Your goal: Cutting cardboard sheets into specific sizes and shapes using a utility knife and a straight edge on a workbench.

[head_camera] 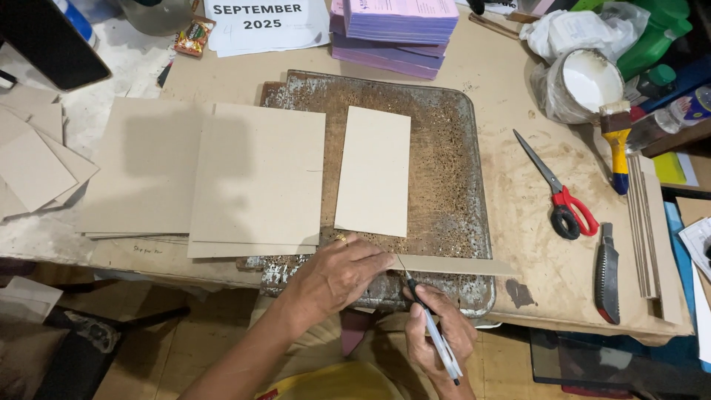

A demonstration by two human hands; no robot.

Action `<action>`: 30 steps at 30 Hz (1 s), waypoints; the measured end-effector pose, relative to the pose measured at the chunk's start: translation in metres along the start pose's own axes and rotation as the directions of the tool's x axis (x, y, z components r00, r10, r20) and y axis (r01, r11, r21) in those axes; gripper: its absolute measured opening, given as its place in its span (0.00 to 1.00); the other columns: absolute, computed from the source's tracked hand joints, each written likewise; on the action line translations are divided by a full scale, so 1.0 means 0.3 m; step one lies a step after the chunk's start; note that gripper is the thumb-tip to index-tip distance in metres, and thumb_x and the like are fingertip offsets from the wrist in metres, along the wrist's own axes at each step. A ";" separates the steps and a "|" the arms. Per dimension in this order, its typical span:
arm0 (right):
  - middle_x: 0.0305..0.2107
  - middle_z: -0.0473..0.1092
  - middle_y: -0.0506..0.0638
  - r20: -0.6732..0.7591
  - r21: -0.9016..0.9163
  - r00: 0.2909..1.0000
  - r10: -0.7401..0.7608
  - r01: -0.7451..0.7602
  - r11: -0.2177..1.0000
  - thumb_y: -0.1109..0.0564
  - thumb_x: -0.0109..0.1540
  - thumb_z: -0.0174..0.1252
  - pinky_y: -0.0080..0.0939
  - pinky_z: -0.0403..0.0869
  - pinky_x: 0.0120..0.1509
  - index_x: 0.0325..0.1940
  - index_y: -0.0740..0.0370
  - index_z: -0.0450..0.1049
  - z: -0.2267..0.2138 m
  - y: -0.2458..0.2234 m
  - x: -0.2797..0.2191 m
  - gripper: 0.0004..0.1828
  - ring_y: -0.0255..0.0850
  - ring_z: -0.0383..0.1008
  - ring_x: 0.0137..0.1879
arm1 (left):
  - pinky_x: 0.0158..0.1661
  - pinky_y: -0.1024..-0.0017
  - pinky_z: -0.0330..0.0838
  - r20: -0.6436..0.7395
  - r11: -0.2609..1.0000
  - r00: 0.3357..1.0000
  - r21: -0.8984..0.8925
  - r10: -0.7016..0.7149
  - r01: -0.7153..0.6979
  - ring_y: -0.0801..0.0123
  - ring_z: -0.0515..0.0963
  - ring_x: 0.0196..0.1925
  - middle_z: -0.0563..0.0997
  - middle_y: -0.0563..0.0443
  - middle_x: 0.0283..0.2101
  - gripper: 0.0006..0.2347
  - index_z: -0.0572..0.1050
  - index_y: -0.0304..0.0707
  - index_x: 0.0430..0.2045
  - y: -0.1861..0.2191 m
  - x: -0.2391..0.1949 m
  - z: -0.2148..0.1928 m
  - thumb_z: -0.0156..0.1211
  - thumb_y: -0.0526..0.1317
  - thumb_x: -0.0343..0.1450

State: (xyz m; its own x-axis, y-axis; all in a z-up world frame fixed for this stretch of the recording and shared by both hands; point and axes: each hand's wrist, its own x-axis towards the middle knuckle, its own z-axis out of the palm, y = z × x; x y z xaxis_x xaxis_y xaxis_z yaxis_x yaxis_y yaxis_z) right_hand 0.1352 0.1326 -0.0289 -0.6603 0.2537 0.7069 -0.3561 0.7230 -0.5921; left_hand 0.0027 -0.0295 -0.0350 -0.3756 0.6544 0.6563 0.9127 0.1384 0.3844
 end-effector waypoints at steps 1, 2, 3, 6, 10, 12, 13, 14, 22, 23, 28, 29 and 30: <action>0.37 0.79 0.61 0.002 -0.031 1.000 0.003 -0.003 1.000 0.56 0.65 0.55 0.36 0.84 0.47 0.45 0.69 0.76 -0.001 0.000 -0.001 0.12 0.45 0.86 0.39 | 0.44 0.64 0.82 0.003 1.000 1.000 0.005 -0.009 0.009 0.56 0.84 0.37 0.84 0.36 0.44 0.10 0.81 0.30 0.44 0.001 -0.002 0.001 0.68 0.29 0.70; 0.37 0.79 0.61 0.003 -0.031 1.000 0.003 -0.003 1.000 0.56 0.65 0.55 0.36 0.84 0.47 0.45 0.69 0.76 0.000 -0.003 0.004 0.12 0.45 0.86 0.39 | 0.44 0.64 0.82 0.003 1.000 1.000 0.005 -0.009 0.009 0.56 0.84 0.37 0.84 0.36 0.44 0.10 0.81 0.30 0.44 0.004 0.000 -0.003 0.68 0.29 0.70; 0.36 0.79 0.62 0.001 -0.006 1.000 -0.007 0.007 1.000 0.57 0.65 0.55 0.37 0.84 0.48 0.45 0.70 0.76 0.001 -0.007 0.009 0.12 0.46 0.86 0.39 | 0.43 0.65 0.82 0.010 1.000 1.000 -0.004 -0.016 0.016 0.57 0.84 0.36 0.84 0.37 0.44 0.10 0.81 0.30 0.44 0.006 0.002 -0.006 0.68 0.29 0.70; 0.34 0.79 0.62 0.001 0.011 1.000 -0.026 0.026 1.000 0.57 0.65 0.55 0.38 0.84 0.48 0.44 0.71 0.76 0.002 -0.013 0.018 0.12 0.48 0.85 0.39 | 0.44 0.66 0.82 0.019 0.999 0.999 -0.020 -0.033 0.033 0.58 0.84 0.36 0.85 0.37 0.43 0.10 0.81 0.30 0.44 0.010 0.005 -0.011 0.68 0.29 0.70; 0.34 0.79 0.60 0.023 -0.020 0.997 -0.076 0.076 0.997 0.58 0.64 0.55 0.43 0.85 0.52 0.43 0.70 0.76 -0.006 0.005 0.009 0.11 0.51 0.85 0.42 | 0.52 0.61 0.81 0.032 0.999 0.999 -0.020 -0.033 0.033 0.57 0.86 0.40 0.84 0.35 0.45 0.12 0.80 0.28 0.46 0.000 -0.005 0.001 0.68 0.28 0.69; 0.33 0.79 0.59 0.013 -0.037 0.998 -0.067 0.068 0.997 0.57 0.64 0.55 0.41 0.85 0.51 0.42 0.69 0.76 -0.005 0.003 0.007 0.11 0.50 0.85 0.41 | 0.46 0.64 0.82 0.002 1.000 1.000 -0.029 -0.009 0.009 0.57 0.85 0.38 0.84 0.35 0.44 0.11 0.80 0.28 0.45 -0.001 0.004 -0.005 0.69 0.28 0.69; 0.32 0.80 0.59 0.002 -0.054 0.998 -0.058 0.058 0.997 0.56 0.64 0.56 0.40 0.85 0.49 0.41 0.69 0.77 -0.005 0.002 0.005 0.11 0.49 0.85 0.40 | 0.41 0.67 0.82 -0.028 0.999 1.000 -0.037 0.014 -0.015 0.58 0.84 0.36 0.84 0.36 0.44 0.10 0.81 0.28 0.43 -0.002 0.007 -0.008 0.69 0.27 0.68; 0.32 0.80 0.59 0.002 -0.054 0.998 -0.058 0.058 0.997 0.56 0.64 0.56 0.40 0.85 0.49 0.41 0.69 0.77 -0.001 0.006 0.001 0.11 0.49 0.85 0.40 | 0.41 0.67 0.82 -0.028 0.999 1.000 -0.037 0.014 -0.015 0.58 0.84 0.36 0.84 0.36 0.44 0.10 0.81 0.28 0.43 -0.003 0.005 -0.007 0.69 0.27 0.68; 0.34 0.80 0.60 -0.031 -0.038 0.999 -0.043 0.042 0.998 0.57 0.65 0.56 0.34 0.85 0.42 0.43 0.69 0.77 0.005 0.008 0.000 0.11 0.45 0.86 0.37 | 0.45 0.65 0.78 -0.009 1.000 1.000 -0.021 0.022 -0.022 0.57 0.83 0.39 0.84 0.38 0.44 0.10 0.81 0.27 0.44 0.005 0.017 -0.026 0.68 0.27 0.69; 0.34 0.80 0.60 -0.031 -0.039 0.999 -0.043 0.042 0.998 0.57 0.65 0.56 0.34 0.85 0.42 0.43 0.69 0.77 0.004 0.009 0.000 0.11 0.45 0.86 0.37 | 0.45 0.65 0.78 -0.009 1.000 1.000 -0.022 0.022 -0.022 0.57 0.83 0.39 0.84 0.38 0.44 0.10 0.81 0.27 0.44 0.007 0.016 -0.026 0.68 0.27 0.69; 0.35 0.79 0.60 0.007 -0.032 1.000 -0.015 0.015 0.999 0.57 0.65 0.55 0.35 0.84 0.43 0.43 0.69 0.76 -0.002 -0.007 0.013 0.11 0.45 0.86 0.37 | 0.47 0.65 0.79 0.011 0.997 1.000 -0.065 -0.029 0.029 0.58 0.84 0.39 0.84 0.37 0.45 0.12 0.80 0.27 0.45 0.012 0.011 -0.027 0.69 0.28 0.69; 0.35 0.79 0.60 0.007 -0.033 1.000 -0.015 0.015 0.999 0.57 0.65 0.55 0.35 0.84 0.43 0.43 0.69 0.76 -0.002 -0.003 0.011 0.11 0.45 0.86 0.37 | 0.47 0.65 0.79 0.011 0.997 1.000 -0.065 -0.029 0.029 0.58 0.84 0.39 0.84 0.37 0.45 0.12 0.80 0.27 0.45 0.015 0.015 -0.033 0.69 0.28 0.69; 0.35 0.79 0.61 0.009 -0.035 1.000 -0.022 0.022 0.999 0.57 0.65 0.55 0.34 0.84 0.43 0.43 0.69 0.76 -0.002 0.001 0.009 0.11 0.45 0.86 0.37 | 0.44 0.66 0.79 0.007 0.997 1.000 -0.077 -0.031 0.031 0.58 0.83 0.38 0.84 0.37 0.44 0.11 0.80 0.27 0.45 0.018 0.020 -0.039 0.68 0.28 0.69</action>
State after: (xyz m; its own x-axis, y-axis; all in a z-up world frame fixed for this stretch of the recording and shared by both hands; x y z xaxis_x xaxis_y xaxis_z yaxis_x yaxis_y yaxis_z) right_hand 0.1336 0.1339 -0.0270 -0.6585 0.2317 0.7161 -0.3476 0.7502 -0.5624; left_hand 0.0035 -0.0335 -0.0215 -0.4024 0.6548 0.6398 0.8856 0.1014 0.4532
